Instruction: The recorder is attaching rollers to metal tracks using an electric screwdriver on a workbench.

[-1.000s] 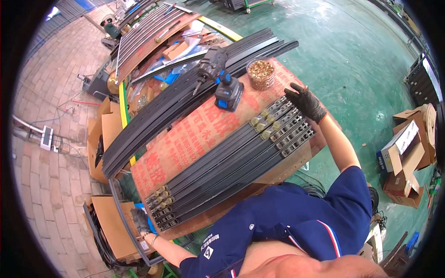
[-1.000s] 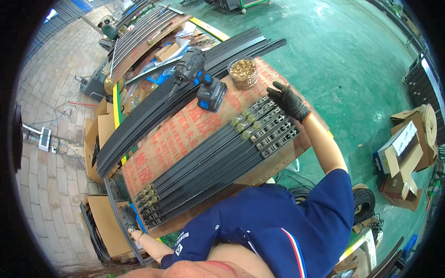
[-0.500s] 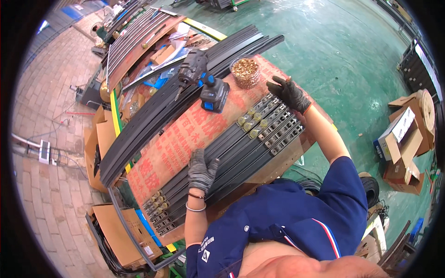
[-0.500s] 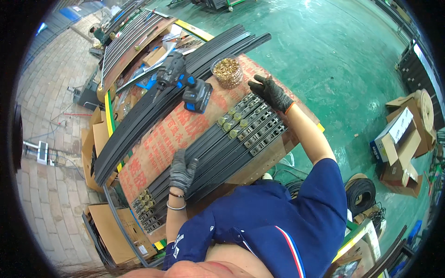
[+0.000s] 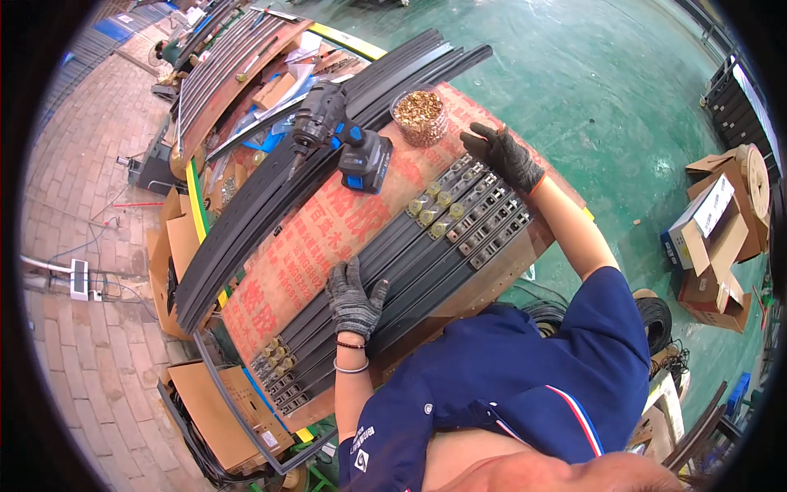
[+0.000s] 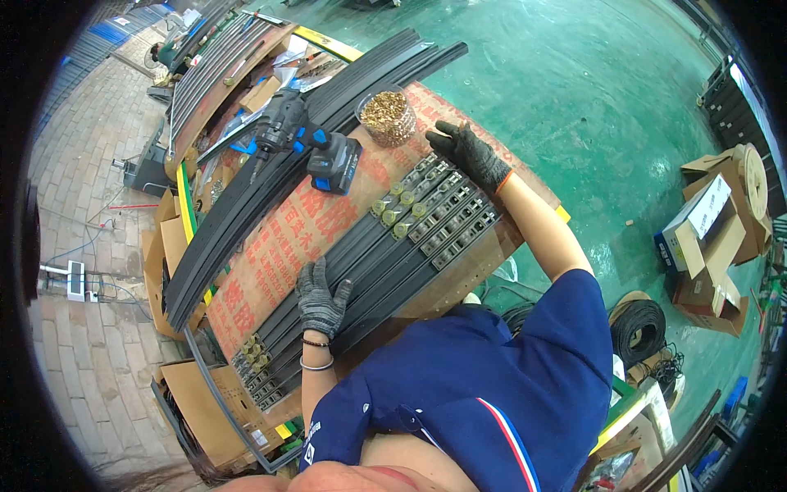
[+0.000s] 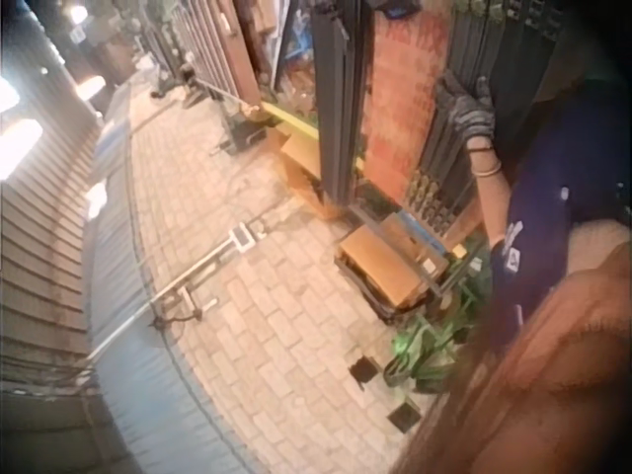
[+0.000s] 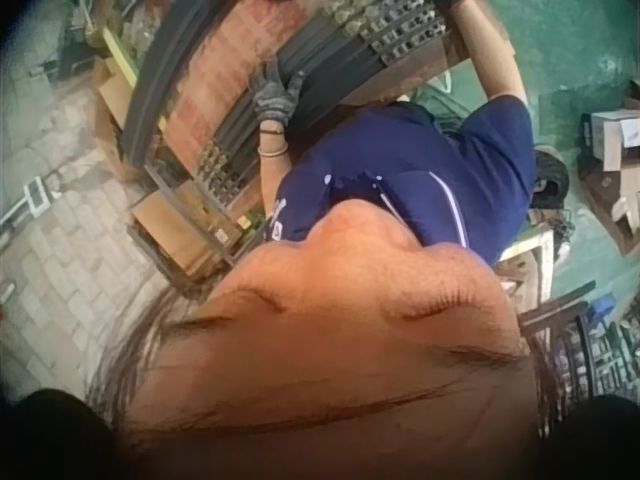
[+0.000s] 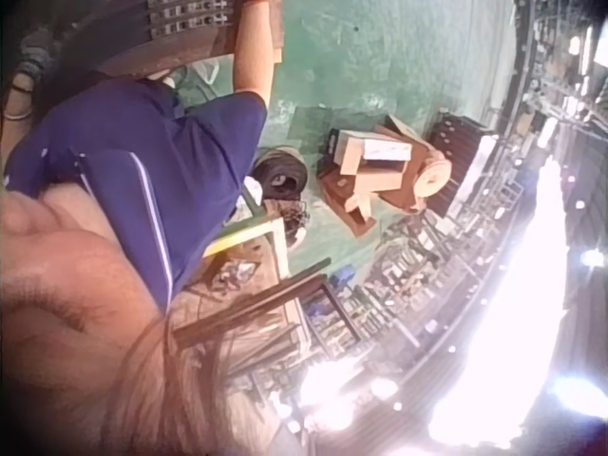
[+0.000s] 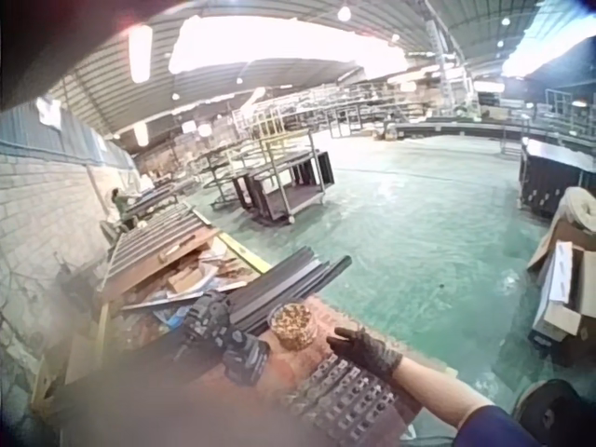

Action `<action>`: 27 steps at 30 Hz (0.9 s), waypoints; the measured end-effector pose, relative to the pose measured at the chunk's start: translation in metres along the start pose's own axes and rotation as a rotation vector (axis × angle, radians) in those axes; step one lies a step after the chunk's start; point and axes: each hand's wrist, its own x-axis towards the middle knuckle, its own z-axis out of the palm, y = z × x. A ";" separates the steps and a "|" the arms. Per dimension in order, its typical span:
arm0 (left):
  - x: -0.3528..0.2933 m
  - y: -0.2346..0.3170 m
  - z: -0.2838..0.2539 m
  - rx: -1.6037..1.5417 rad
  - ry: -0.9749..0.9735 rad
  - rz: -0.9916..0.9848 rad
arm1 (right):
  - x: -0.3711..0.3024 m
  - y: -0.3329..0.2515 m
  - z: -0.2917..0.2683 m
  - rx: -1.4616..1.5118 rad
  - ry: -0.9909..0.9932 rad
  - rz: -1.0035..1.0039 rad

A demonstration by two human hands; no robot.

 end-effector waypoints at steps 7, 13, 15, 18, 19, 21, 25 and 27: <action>0.002 0.001 0.004 0.024 -0.030 -0.008 | -0.007 -0.019 -0.012 0.130 0.109 0.031; -0.001 0.001 0.001 0.030 -0.063 -0.006 | -0.011 -0.015 -0.019 0.131 0.072 0.067; 0.002 0.006 0.003 0.016 -0.077 -0.028 | -0.008 -0.018 -0.020 0.105 0.041 0.059; 0.000 0.004 0.001 0.020 -0.076 -0.012 | -0.012 -0.016 -0.021 0.120 0.019 0.084; 0.001 0.003 0.002 0.015 -0.071 -0.004 | -0.012 -0.015 -0.023 0.128 0.004 0.082; 0.000 0.005 0.001 0.003 -0.063 0.000 | -0.012 -0.009 -0.024 0.148 -0.032 0.084; 0.002 0.010 0.001 -0.001 -0.058 -0.020 | -0.011 -0.001 -0.030 0.171 -0.056 0.077; 0.003 0.011 -0.002 0.013 -0.049 -0.026 | -0.011 -0.006 -0.025 0.151 -0.036 0.075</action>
